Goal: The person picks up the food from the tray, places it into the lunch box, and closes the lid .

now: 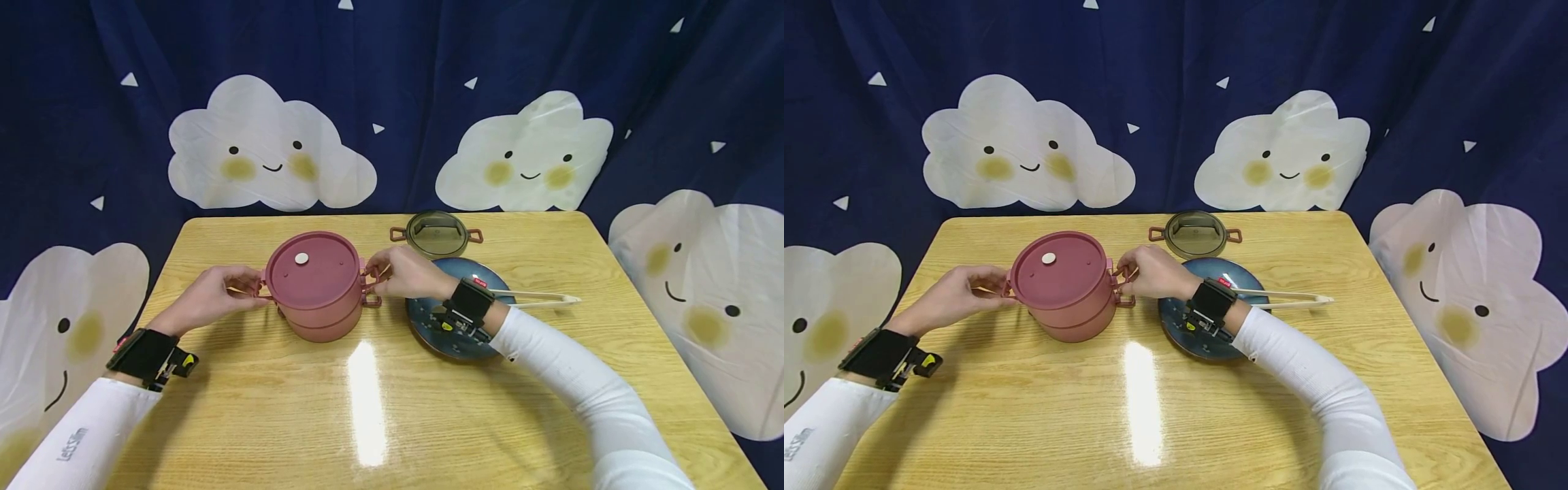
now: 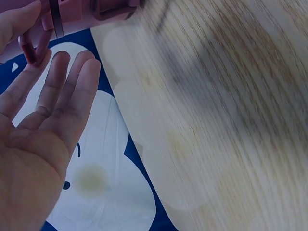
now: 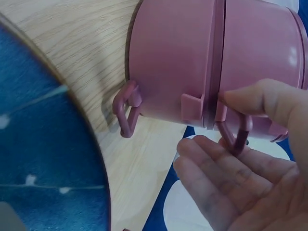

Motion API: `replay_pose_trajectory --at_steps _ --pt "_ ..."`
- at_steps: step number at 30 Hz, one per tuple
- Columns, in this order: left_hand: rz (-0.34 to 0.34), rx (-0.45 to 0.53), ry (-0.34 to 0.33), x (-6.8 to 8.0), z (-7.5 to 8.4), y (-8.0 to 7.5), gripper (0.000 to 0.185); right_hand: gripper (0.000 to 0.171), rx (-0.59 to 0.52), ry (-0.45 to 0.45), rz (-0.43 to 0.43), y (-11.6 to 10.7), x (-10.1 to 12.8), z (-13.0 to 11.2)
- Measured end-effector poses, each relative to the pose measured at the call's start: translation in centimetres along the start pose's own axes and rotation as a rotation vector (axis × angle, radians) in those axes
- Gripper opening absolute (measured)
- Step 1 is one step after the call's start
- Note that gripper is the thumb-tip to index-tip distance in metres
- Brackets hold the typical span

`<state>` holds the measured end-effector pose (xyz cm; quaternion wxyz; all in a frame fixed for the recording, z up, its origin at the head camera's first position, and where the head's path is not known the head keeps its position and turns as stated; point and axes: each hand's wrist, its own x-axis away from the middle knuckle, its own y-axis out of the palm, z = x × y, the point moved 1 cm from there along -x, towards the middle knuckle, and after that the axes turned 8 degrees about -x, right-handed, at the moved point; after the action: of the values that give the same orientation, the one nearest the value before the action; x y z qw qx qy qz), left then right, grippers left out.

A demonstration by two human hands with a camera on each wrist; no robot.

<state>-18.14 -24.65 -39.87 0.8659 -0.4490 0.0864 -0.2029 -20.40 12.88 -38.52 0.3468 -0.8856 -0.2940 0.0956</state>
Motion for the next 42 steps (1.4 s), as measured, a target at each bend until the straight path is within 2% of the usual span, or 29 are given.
replay_pose_trajectory --at_steps 7,16,25,31,37,42 --pt "-0.007 -0.016 -0.005 -0.2 -0.5 0.3 0.043 0.032 0.068 -0.012 -0.027 0.0 0.1 0.5" --pt "-0.055 -0.013 0.022 -0.6 -1.1 1.4 0.028 0.035 0.186 0.004 -0.059 0.5 -0.3 0.5" --pt "-0.092 0.011 0.025 -0.7 -1.0 2.0 0.025 0.031 0.148 0.013 -0.059 1.4 -0.8 0.7" --pt "-0.11 0.042 0.026 -0.8 -1.2 2.2 0.024 0.02 0.163 0.01 -0.062 1.8 -1.1 0.5" --pt "-0.137 0.09 0.024 -1.1 -1.0 2.7 0.016 0.024 0.15 0.017 -0.062 2.0 -1.3 0.5" --pt "-0.142 0.104 0.017 -1.1 -0.6 2.8 0.016 0.028 0.111 0.027 -0.076 2.0 -1.1 0.7"
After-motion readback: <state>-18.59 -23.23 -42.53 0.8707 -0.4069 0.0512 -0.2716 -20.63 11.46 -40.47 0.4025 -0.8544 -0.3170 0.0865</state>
